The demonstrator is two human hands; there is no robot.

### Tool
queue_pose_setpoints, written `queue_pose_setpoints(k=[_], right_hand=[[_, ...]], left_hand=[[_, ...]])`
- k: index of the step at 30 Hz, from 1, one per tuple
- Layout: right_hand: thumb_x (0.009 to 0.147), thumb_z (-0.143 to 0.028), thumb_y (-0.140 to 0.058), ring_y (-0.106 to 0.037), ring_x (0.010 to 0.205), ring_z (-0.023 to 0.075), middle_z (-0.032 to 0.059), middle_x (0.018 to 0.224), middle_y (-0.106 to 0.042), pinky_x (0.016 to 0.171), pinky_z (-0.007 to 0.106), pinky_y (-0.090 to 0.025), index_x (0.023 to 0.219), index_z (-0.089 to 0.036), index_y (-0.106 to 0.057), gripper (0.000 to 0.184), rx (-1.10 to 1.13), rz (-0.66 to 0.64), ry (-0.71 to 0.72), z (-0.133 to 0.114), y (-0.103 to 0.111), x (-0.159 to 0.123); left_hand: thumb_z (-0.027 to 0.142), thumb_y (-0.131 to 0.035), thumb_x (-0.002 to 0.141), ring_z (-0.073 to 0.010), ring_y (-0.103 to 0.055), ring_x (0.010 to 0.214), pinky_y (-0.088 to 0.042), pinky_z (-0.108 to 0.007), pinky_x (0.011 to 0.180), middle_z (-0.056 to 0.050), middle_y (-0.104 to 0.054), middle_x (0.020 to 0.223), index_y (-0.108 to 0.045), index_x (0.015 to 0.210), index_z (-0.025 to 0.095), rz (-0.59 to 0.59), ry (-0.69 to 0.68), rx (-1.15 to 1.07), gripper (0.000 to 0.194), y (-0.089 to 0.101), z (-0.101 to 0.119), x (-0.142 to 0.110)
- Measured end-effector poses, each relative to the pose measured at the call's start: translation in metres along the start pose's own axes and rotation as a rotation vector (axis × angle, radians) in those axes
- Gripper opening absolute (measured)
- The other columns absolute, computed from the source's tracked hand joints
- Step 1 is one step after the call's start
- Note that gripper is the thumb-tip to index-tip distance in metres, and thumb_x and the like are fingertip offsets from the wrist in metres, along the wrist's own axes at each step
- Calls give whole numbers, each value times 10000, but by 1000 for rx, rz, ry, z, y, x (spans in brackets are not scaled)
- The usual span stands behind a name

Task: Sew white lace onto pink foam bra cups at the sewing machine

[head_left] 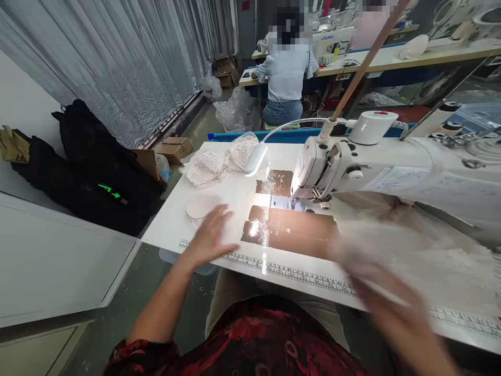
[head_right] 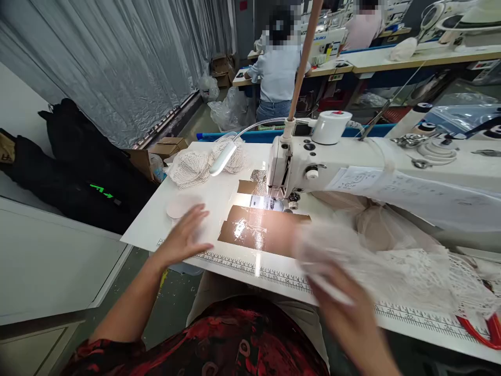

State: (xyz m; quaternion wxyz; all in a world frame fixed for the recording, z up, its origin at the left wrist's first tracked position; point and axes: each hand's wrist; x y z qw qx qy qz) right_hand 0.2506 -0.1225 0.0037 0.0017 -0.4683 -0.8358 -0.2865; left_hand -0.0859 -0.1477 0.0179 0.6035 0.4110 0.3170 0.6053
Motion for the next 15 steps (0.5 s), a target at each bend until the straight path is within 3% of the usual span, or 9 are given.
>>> queue_pose_setpoints(k=[1,2,3,4,6,9,10,12,15], right_hand=[[882,-336,-565,-627,932,224,36,1042,-664,759,357,-535,1007,-286,-631,150,12,-5,29,-1,-14,11],[872,-302,-570,-643,849,205,20,946,-679,716,321,-535,948,-271,-628,100,27,-100,44,-4,-25,21],[877,-258,-544,-640,780,178,14,890,-678,680,289,-525,893,-253,-620,78,48,-221,68,-8,-33,29],[870,-220,-524,-625,705,154,8,815,-669,636,264,-508,831,-235,-599,86,61,-239,116,-13,-37,35],[797,-152,-557,-599,631,128,-9,741,-645,557,223,-464,769,-229,-546,83,-6,-100,145,-22,-34,40],[710,-106,-594,-592,640,130,-11,756,-639,557,222,-441,782,-242,-537,164,-128,225,136,-24,-17,40],[715,-120,-608,-586,649,133,-6,762,-636,572,230,-439,783,-244,-542,156,-140,304,94,-23,-13,41],[756,-200,-631,-575,675,144,14,785,-634,592,246,-435,753,-236,-545,93,-72,325,-37,-17,-12,44],[789,-348,-635,-578,690,162,30,785,-642,579,259,-438,757,-215,-581,146,263,13,-293,-6,-26,50]], left_hand=[[490,-708,724,-303,-294,1390,-288,-433,1135,-131,-329,1501,-381,1406,189,-92,-121,-149,814,-3,18,1],[464,-743,690,-288,-377,1344,-340,-389,1105,-120,-399,1460,-386,1405,202,-208,-228,-300,840,-7,34,2],[412,-743,696,-266,-480,1257,-397,-353,1052,-105,-493,1384,-409,1392,203,-341,-306,-423,800,-12,48,3],[338,-701,736,-236,-579,1122,-458,-323,964,-83,-596,1262,-459,1357,200,-430,-324,-498,680,-16,57,3],[229,-595,790,-190,-637,914,-490,-280,821,-51,-684,1057,-596,1206,188,-378,-218,-537,418,-23,60,3],[208,-538,814,-191,-611,834,-464,-279,751,-55,-690,913,-693,965,168,-79,62,-428,220,-24,45,0],[240,-537,830,-192,-603,814,-459,-280,732,-58,-682,873,-698,924,163,-43,124,-446,202,-24,41,-1],[351,-511,879,-182,-598,769,-461,-277,703,-59,-662,820,-701,937,159,-135,143,-674,277,-24,42,-4],[546,-530,854,-211,-623,908,-485,-320,807,-101,-637,1064,-554,1283,212,-448,-45,-1194,544,-28,62,-6]])
Point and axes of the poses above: each hand's wrist, its own x-axis towards the middle knuckle, its own y-axis out of the back of the hand, z = x × y
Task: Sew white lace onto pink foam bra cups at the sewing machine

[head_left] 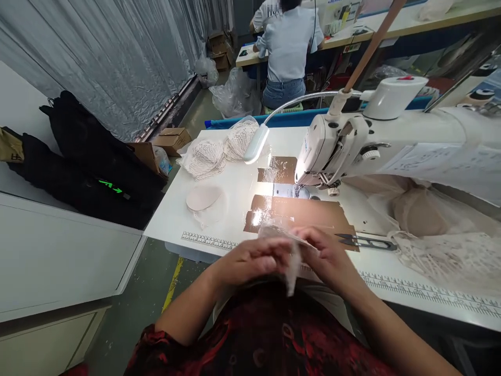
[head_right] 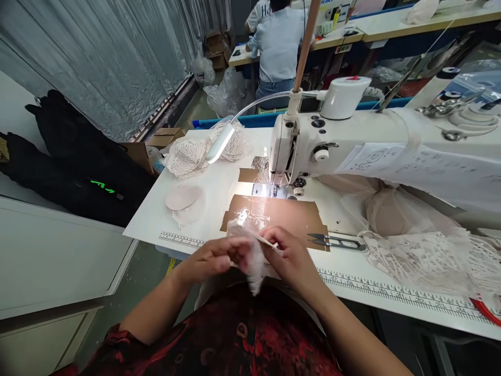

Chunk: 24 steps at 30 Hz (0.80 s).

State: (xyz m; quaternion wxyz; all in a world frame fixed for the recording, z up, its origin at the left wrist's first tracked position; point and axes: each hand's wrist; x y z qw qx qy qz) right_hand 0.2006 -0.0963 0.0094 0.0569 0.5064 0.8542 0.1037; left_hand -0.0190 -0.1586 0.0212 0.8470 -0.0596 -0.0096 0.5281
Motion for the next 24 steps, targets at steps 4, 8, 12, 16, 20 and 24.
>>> queue_pose_setpoints(k=[4,8,12,16,20,24], right_hand=[[690,-415,-728,-564,621,149,-8,697,-631,570,268,-451,878,-204,-647,294,448,-263,-322,15,-14,3],[670,-396,-754,-560,609,151,-8,662,-615,584,285,-449,904,-196,-661,321,630,-295,-419,17,-18,-3],[594,-338,-821,-474,533,100,-42,633,-554,500,235,-401,777,-206,-576,333,646,-192,-387,12,-18,-4],[579,-319,-840,-435,524,84,-67,641,-507,467,197,-367,780,-240,-500,404,628,47,-321,15,-16,0],[733,-457,-713,-495,602,111,-14,725,-573,537,223,-409,835,-224,-610,275,525,30,-246,26,-16,2],[844,-569,-519,-546,673,150,16,730,-610,616,258,-448,727,-204,-644,403,458,-9,-189,29,-14,-1]], left_hand=[[532,-715,712,-201,-616,931,-508,-280,734,-124,-462,1362,-323,1441,325,-62,-79,-124,854,-14,1,7],[395,-798,643,-201,-570,971,-478,-252,753,-107,-500,1324,-450,1374,260,311,18,112,821,-4,-7,6],[391,-746,669,-181,-585,775,-451,-265,706,-61,-654,863,-653,1092,118,198,197,-109,512,-1,-18,0],[278,-722,645,-127,-540,657,-412,-229,658,-8,-624,683,-697,828,117,394,187,-251,245,-5,-29,-3],[249,-671,670,-138,-564,642,-433,-247,657,-15,-644,669,-691,774,122,554,146,-418,165,-15,-30,3],[386,-617,786,-215,-635,835,-482,-322,786,-55,-704,833,-691,912,135,661,85,-523,291,-26,-31,13]])
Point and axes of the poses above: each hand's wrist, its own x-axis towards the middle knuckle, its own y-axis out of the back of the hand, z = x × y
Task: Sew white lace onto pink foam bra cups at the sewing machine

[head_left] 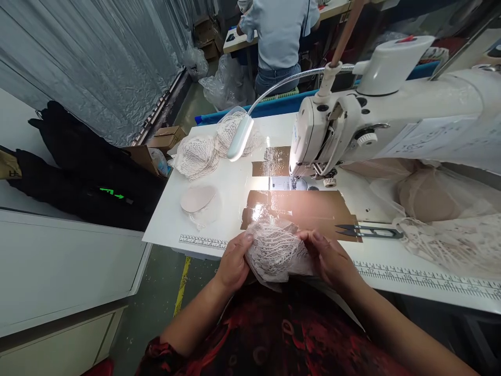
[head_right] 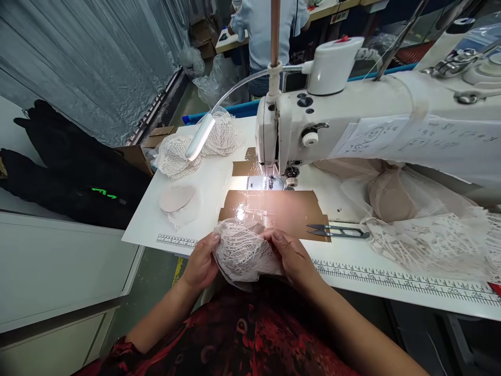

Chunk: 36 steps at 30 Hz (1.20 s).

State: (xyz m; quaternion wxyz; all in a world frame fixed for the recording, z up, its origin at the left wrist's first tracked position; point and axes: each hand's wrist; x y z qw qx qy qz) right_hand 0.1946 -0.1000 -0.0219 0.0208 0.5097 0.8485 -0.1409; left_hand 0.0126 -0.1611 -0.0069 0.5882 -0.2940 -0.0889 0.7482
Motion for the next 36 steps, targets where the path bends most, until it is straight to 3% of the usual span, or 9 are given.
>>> queue_pose_setpoints(k=[6,10,13,18,21,23,27,31,36], right_hand=[[758,-426,-687,-502,599,132,-5,645,-575,562,250,-433,657,-199,-621,257,-110,82,62,-8,-3,-5],[753,-383,-708,-511,617,118,-14,682,-594,569,236,-437,699,-209,-648,192,36,174,83,-6,-8,-2],[746,-353,-721,-520,618,117,-11,703,-614,571,241,-439,748,-208,-683,150,33,80,32,-5,-12,0],[699,-387,-752,-556,630,130,-15,702,-644,612,265,-474,699,-224,-653,191,195,205,53,-11,-2,7],[691,-405,-755,-577,661,141,-6,714,-648,647,276,-491,708,-218,-634,223,105,157,57,-19,5,9],[701,-408,-747,-564,646,139,2,700,-627,610,265,-481,719,-202,-619,243,-26,21,28,-24,4,8],[746,-412,-705,-513,594,116,-11,658,-584,529,230,-428,714,-193,-596,247,-211,-185,16,-30,-9,0],[815,-420,-623,-550,609,135,6,677,-632,547,246,-446,755,-202,-647,228,-375,-213,76,-33,-15,-3],[834,-358,-604,-642,858,202,51,920,-700,775,321,-496,736,-224,-673,180,-521,-53,279,-36,-10,0]], left_hand=[[608,-505,795,-268,-600,1080,-464,-391,937,-100,-694,1023,-630,1064,141,30,214,-150,553,-2,-2,6],[705,-582,682,-302,-585,1108,-456,-432,940,-133,-665,1092,-564,1202,145,-175,225,-171,765,-7,-1,-2],[379,-797,579,-283,-628,1003,-475,-391,891,-102,-695,982,-622,1125,140,-240,232,-74,621,-14,-10,-9],[159,-674,633,-178,-620,621,-495,-304,659,-23,-635,572,-665,629,124,-170,194,174,36,4,-12,-14],[163,-597,722,-157,-598,616,-483,-285,650,-38,-638,597,-652,591,132,-225,27,477,145,21,11,-14],[222,-621,756,-197,-622,877,-489,-310,803,-75,-682,927,-693,837,157,-184,-228,615,127,24,29,-13],[367,-801,618,-302,-396,1295,-312,-413,1093,-110,-441,1399,-482,1322,235,-291,-439,882,785,13,51,-6],[409,-738,706,-214,-581,944,-457,-331,882,-63,-617,1035,-581,1181,187,-465,-249,1013,547,1,46,0],[418,-702,741,-129,-505,708,-408,-227,637,-6,-564,800,-629,974,138,-464,-181,908,371,-2,38,2]])
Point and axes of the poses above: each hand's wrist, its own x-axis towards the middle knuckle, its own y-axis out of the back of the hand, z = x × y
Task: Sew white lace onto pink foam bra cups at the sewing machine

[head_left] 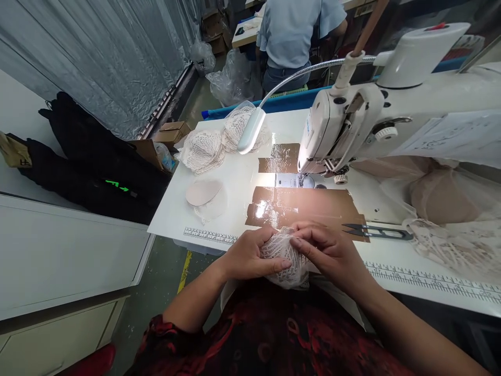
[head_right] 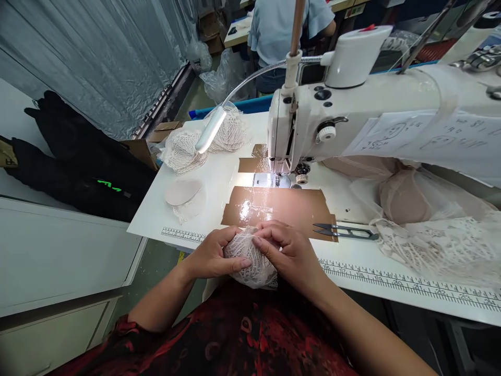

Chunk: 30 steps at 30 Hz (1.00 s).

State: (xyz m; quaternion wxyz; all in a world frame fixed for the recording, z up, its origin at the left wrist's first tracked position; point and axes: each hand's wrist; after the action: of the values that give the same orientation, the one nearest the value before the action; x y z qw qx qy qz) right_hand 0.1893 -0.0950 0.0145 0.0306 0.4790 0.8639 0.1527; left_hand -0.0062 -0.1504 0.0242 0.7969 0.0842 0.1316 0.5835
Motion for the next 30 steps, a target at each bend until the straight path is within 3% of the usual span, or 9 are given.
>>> queue_pose_setpoints(k=[10,17,21,24,27,30], right_hand=[[788,-287,-631,-614,633,143,18,724,-673,577,262,-469,591,-212,-568,220,-29,92,23,-7,-5,6],[796,-287,-631,-622,632,147,26,712,-688,577,264,-469,601,-209,-587,214,-73,113,50,-5,-5,5],[799,-356,-643,-590,594,139,18,669,-666,542,254,-448,685,-201,-630,193,-105,81,-9,-1,1,8],[812,-407,-628,-563,582,130,9,667,-656,521,243,-428,813,-194,-676,219,-90,-24,-72,1,6,11],[840,-409,-590,-536,579,120,10,658,-650,516,237,-401,749,-187,-674,254,-69,-115,-87,0,10,13],[830,-397,-600,-503,567,113,9,641,-625,505,235,-377,707,-180,-655,256,-50,-101,-96,-4,13,12]], left_hand=[[437,-715,733,-144,-539,746,-433,-251,692,-36,-603,844,-658,975,140,26,18,-73,387,7,0,7],[354,-623,826,-121,-523,726,-408,-221,669,-18,-595,782,-671,884,129,20,-41,-29,238,8,3,17],[329,-587,848,-109,-500,684,-390,-213,638,-7,-570,731,-665,851,121,14,-68,-3,222,6,2,21],[331,-574,855,-112,-500,689,-389,-215,637,-12,-578,736,-667,860,121,2,-83,3,230,5,1,22],[355,-582,853,-114,-506,695,-394,-215,632,-21,-589,757,-670,889,120,-43,-57,-43,253,5,0,24],[377,-657,799,-104,-494,668,-386,-207,603,-15,-574,752,-669,916,114,-116,-23,-147,288,8,-1,26]])
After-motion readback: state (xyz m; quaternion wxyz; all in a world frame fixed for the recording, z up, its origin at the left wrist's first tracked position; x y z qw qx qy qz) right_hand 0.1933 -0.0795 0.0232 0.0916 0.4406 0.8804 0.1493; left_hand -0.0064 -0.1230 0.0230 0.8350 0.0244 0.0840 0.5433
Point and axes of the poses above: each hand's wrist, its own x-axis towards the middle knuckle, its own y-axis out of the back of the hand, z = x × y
